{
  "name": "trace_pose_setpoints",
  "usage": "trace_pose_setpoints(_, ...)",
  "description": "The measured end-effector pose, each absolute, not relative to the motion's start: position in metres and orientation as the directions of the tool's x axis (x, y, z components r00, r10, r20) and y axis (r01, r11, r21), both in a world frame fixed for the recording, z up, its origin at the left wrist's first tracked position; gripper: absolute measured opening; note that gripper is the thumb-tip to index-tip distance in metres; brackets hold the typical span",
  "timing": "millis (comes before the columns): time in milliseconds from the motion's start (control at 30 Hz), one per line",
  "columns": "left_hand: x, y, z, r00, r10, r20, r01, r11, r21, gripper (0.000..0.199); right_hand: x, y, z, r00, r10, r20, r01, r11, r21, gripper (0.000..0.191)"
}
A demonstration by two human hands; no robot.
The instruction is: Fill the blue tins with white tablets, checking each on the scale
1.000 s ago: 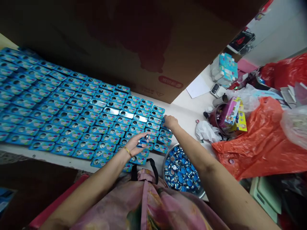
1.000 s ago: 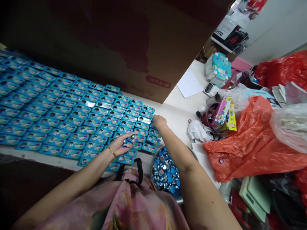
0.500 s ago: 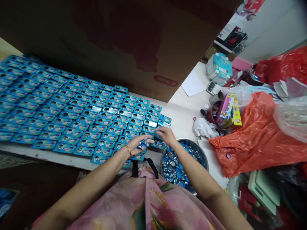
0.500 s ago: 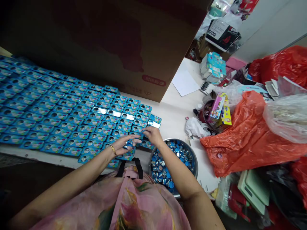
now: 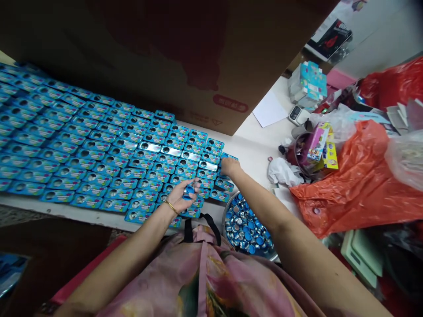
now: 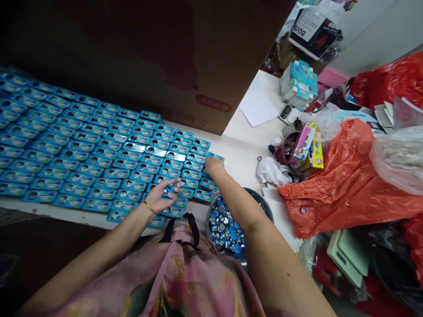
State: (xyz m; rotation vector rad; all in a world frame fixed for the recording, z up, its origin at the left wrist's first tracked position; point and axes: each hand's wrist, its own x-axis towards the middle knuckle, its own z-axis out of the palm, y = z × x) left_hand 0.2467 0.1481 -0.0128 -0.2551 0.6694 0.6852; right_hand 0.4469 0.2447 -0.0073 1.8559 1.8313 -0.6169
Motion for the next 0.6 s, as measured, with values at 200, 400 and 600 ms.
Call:
trace_pose_setpoints(200, 0.249, 0.152, -0.01, 0.542, 0.472, -0.695, -0.65, 0.76, 0.009, 0.011, 0.445, 0.236, 0.009, -0.027, 0.818, -0.575, 1.0, 0.028, -0.008, 0.048)
trace_pose_setpoints(400, 0.261, 0.143, -0.014, 0.287, 0.501, -0.816, -0.518, 0.798, 0.308, 0.008, 0.42, 0.171, 0.023, -0.395, 0.869, -0.298, 0.813, 0.18, -0.554, 0.028)
trace_pose_setpoints(600, 0.275, 0.123, -0.023, 0.218, 0.522, -0.825, -0.44, 0.807, 0.394, 0.012, 0.419, 0.13, 0.007, -0.309, 0.905, -0.292, 0.765, 0.054, -0.642, 0.018)
